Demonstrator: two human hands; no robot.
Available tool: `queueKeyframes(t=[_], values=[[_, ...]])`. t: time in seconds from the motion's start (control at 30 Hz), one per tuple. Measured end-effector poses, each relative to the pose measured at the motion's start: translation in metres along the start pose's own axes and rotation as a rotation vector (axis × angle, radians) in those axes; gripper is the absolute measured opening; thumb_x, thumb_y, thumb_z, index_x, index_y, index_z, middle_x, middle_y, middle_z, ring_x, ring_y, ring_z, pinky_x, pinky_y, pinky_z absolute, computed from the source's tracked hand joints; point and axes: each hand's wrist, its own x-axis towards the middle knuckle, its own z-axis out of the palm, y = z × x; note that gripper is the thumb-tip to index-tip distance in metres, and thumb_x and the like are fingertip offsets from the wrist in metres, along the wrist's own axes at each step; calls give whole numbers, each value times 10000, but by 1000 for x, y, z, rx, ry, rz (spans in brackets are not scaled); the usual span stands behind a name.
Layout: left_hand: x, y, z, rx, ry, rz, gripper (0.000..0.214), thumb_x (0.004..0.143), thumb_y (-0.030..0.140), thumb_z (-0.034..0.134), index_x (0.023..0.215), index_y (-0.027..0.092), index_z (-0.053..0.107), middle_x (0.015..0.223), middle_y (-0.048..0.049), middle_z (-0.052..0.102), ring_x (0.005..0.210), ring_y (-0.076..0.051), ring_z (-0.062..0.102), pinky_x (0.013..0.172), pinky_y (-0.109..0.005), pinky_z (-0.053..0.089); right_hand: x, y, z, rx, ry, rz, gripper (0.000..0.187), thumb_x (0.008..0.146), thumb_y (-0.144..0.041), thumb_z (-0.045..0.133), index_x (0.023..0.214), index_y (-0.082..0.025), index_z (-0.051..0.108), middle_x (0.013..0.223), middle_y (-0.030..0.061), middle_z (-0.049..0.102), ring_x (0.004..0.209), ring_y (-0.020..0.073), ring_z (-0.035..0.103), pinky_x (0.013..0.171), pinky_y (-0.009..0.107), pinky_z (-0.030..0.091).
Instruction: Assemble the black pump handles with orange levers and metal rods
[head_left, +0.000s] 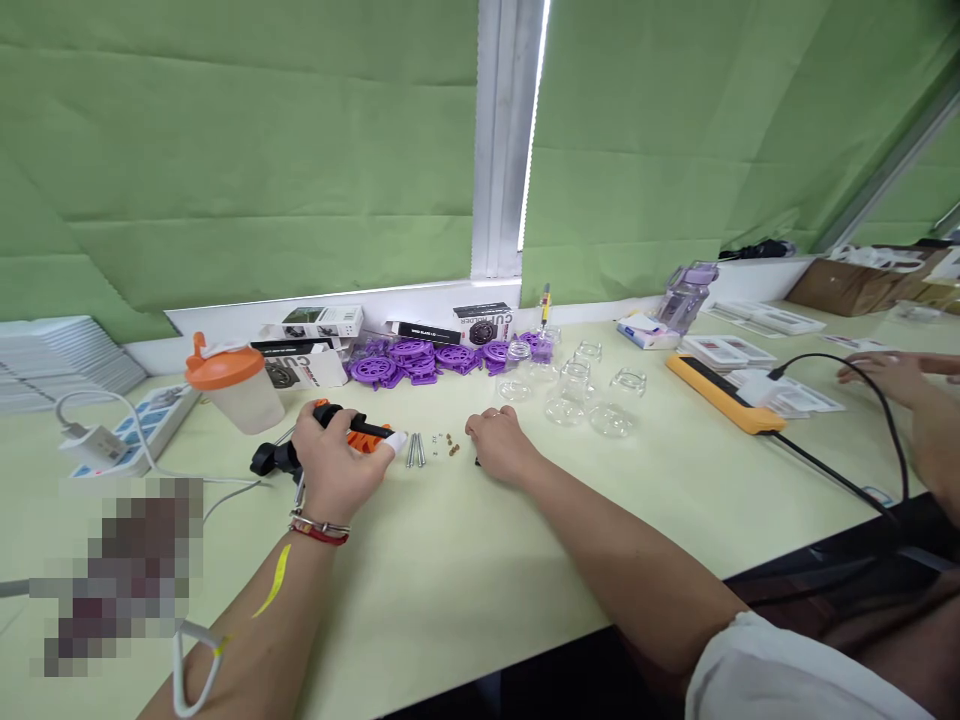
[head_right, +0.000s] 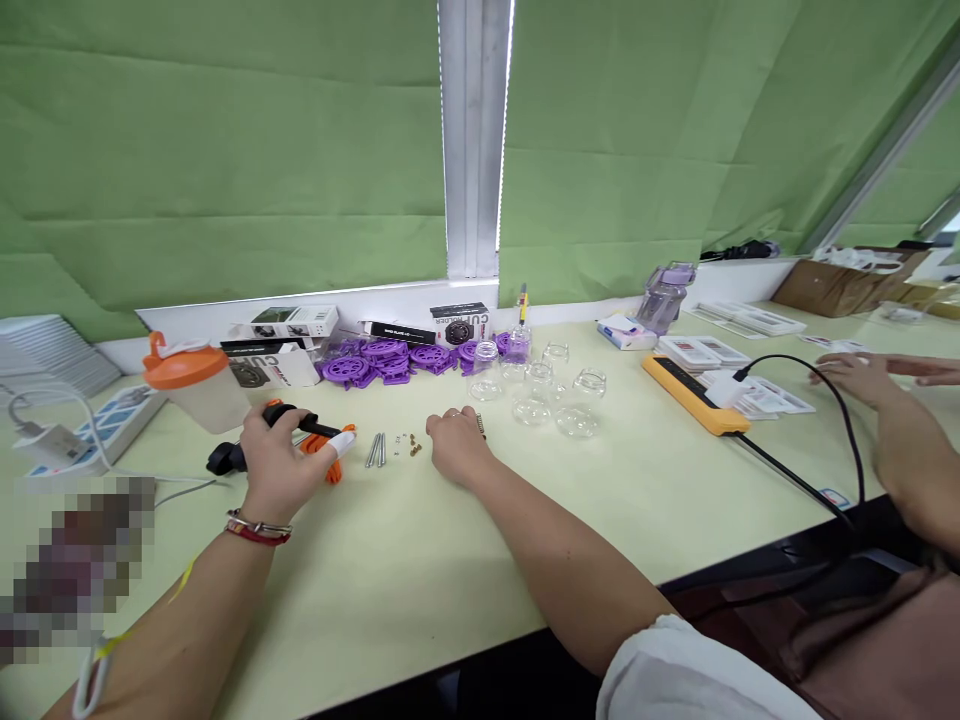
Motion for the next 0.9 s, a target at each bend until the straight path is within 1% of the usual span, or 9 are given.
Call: queueKeyframes(t=[0.13, 0.3, 0.43, 0.53, 0.6, 0.67, 0.77, 0.83, 0.9], values=[[0, 1, 0, 32, -4, 25, 543, 547, 524, 683, 935, 146, 635, 1218, -161, 371, 1197, -358, 396, 1050, -469, 323, -11, -11, -1, 116, -44, -69, 205, 846, -97, 438, 911, -154, 624, 820, 90, 611, 771, 184, 506, 821, 316, 268], [-4, 7, -2, 70, 5, 103, 515, 529, 484, 700, 911, 144, 641, 1255, -179, 364, 1196, -398, 385, 1024, -508, 324, -18, -28, 2, 187, -73, -247, 204, 889, -112, 405, 918, -164, 600, 791, 63, 603, 835, 182, 503, 799, 303, 273], [-8, 15, -5, 71, -39, 172, 481, 528, 463, 703, 886, 148, 637, 1302, -187, 340, 1200, -418, 380, 1019, -512, 314, -12, -30, 8, 161, -60, -256, 206, 870, -64, 422, 974, -153, 576, 784, 60, 599, 891, 187, 502, 807, 305, 275], [-10, 19, -7, 91, -111, 195, 472, 546, 486, 688, 883, 158, 642, 1301, -182, 342, 1192, -416, 380, 1012, -514, 315, -9, -27, 8, 230, -13, -240, 213, 891, -85, 409, 992, -156, 582, 828, 68, 618, 931, 191, 507, 850, 328, 287], [-13, 23, -8, 108, -149, 203, 491, 557, 521, 674, 895, 167, 648, 1297, -176, 347, 1188, -414, 376, 1005, -523, 317, -10, -27, 5, 388, 36, -195, 211, 922, -152, 399, 1010, -174, 589, 886, 64, 636, 946, 185, 520, 881, 342, 304], [-17, 29, -8, 116, -180, 226, 503, 557, 532, 670, 910, 174, 651, 1297, -169, 349, 1187, -408, 374, 1003, -520, 320, -13, -29, 1, 663, 27, -126, 222, 944, -265, 397, 1017, -187, 591, 934, 52, 648, 920, 169, 548, 859, 323, 355], [-27, 43, -8, 121, -250, 277, 477, 554, 493, 685, 913, 180, 657, 1309, -164, 350, 1184, -402, 379, 989, -516, 338, -19, -35, -1, 1083, -136, -30, 279, 912, -403, 451, 983, -174, 593, 865, 35, 660, 786, 146, 588, 719, 268, 429], [-33, 50, -6, 125, -311, 291, 457, 565, 478, 687, 913, 183, 660, 1321, -165, 351, 1184, -403, 384, 977, -516, 352, -21, -36, 0, 1180, -233, 11, 228, 854, -368, 552, 929, -160, 603, 735, 6, 640, 658, 125, 570, 626, 240, 428], [-37, 54, -5, 139, -373, 287, 497, 594, 521, 673, 948, 172, 663, 1329, -176, 354, 1181, -409, 394, 965, -518, 366, -21, -33, 0, 1150, -262, 56, 130, 794, -254, 617, 872, -150, 609, 637, -24, 598, 561, 99, 525, 561, 220, 408]])
